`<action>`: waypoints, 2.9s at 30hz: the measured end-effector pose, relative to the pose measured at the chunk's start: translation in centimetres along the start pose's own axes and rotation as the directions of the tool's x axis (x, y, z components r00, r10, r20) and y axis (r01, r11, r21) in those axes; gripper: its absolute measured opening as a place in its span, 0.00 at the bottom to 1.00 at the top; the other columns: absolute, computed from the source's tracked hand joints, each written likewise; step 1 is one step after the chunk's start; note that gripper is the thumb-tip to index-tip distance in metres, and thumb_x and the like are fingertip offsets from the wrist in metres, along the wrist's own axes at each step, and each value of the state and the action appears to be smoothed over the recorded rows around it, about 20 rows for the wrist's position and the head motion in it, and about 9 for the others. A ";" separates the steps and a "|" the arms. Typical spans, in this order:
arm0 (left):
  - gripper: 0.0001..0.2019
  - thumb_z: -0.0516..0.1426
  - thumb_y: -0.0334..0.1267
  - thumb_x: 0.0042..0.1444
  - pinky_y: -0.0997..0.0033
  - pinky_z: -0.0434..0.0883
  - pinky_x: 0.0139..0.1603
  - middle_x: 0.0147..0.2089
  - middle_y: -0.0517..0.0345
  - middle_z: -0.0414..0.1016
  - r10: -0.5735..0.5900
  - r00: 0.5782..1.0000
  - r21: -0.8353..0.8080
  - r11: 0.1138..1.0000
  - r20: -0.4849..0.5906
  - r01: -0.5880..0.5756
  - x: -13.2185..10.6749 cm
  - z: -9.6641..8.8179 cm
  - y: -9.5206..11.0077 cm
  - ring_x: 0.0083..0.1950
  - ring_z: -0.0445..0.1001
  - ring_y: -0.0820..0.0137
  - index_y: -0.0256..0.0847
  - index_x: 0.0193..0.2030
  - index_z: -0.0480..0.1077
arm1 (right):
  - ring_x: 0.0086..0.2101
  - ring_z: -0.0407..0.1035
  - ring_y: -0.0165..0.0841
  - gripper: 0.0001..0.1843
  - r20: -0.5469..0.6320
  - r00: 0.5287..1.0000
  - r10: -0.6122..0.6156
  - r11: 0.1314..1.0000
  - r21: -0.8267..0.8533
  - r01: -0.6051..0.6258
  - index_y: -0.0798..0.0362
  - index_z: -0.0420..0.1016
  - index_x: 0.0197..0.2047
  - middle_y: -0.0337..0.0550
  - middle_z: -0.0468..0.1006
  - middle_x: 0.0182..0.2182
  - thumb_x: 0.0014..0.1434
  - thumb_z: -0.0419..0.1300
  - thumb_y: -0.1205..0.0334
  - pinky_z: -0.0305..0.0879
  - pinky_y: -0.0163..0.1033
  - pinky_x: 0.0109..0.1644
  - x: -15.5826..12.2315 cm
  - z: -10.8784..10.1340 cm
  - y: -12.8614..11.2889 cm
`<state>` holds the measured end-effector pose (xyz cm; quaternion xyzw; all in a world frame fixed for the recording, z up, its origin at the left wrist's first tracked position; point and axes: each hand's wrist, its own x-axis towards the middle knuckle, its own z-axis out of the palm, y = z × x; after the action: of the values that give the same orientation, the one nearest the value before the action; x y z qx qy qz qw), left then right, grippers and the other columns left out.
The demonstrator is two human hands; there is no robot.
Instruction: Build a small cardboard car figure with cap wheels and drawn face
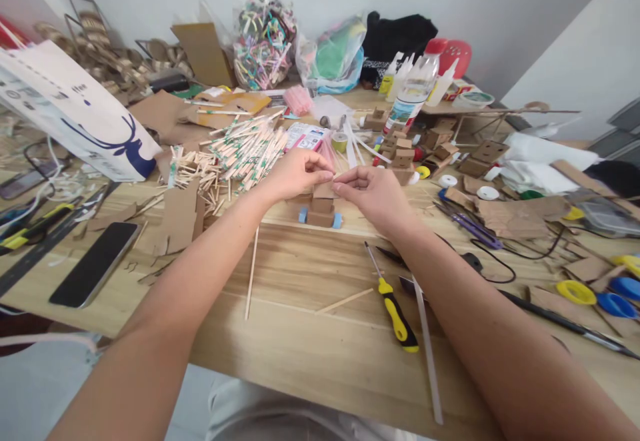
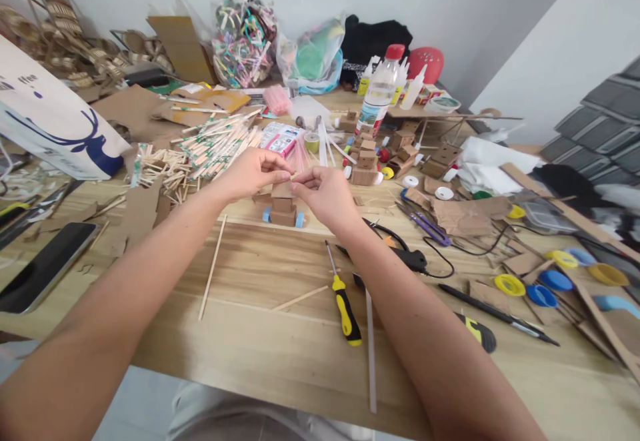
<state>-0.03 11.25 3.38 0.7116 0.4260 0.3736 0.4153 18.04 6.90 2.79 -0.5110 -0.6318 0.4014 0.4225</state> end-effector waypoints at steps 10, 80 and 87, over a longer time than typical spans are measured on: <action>0.02 0.69 0.33 0.49 0.65 0.76 0.42 0.30 0.57 0.83 -0.012 1.000 -0.026 1.000 0.008 0.012 0.1 0.2 -1.3 0.34 0.80 0.67 0.41 0.29 0.81 | 0.32 0.80 0.37 0.08 -0.022 0.998 0.060 0.998 -0.011 -0.060 0.48 0.75 0.24 0.39 0.82 0.25 0.50 0.69 0.68 0.76 0.41 0.41 -0.2 0.4 -0.5; 0.31 0.71 0.33 0.45 0.56 0.74 0.59 0.38 0.61 0.83 0.078 0.978 0.065 0.996 -0.195 -0.067 -5.1 2.2 -3.8 0.45 0.83 0.63 0.42 0.58 0.69 | 0.24 0.66 0.28 0.14 0.013 0.981 0.195 0.939 0.288 -0.190 0.50 0.72 0.22 0.33 0.72 0.18 0.41 0.76 0.63 0.65 0.36 0.30 0.2 0.8 1.1; 0.31 0.71 0.33 0.46 0.57 0.74 0.59 0.39 0.59 0.83 0.073 0.979 0.060 0.996 -0.191 -0.063 -5.1 2.2 -3.7 0.45 0.83 0.63 0.41 0.58 0.69 | 0.22 0.65 0.27 0.13 0.003 0.981 0.193 0.944 0.274 -0.186 0.50 0.72 0.21 0.32 0.71 0.17 0.42 0.74 0.66 0.64 0.36 0.29 0.1 0.9 0.7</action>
<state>-1.00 7.00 -1.70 0.6972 0.4497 0.4431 0.3397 17.41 7.00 1.87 -0.5111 -0.5134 0.5173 0.4556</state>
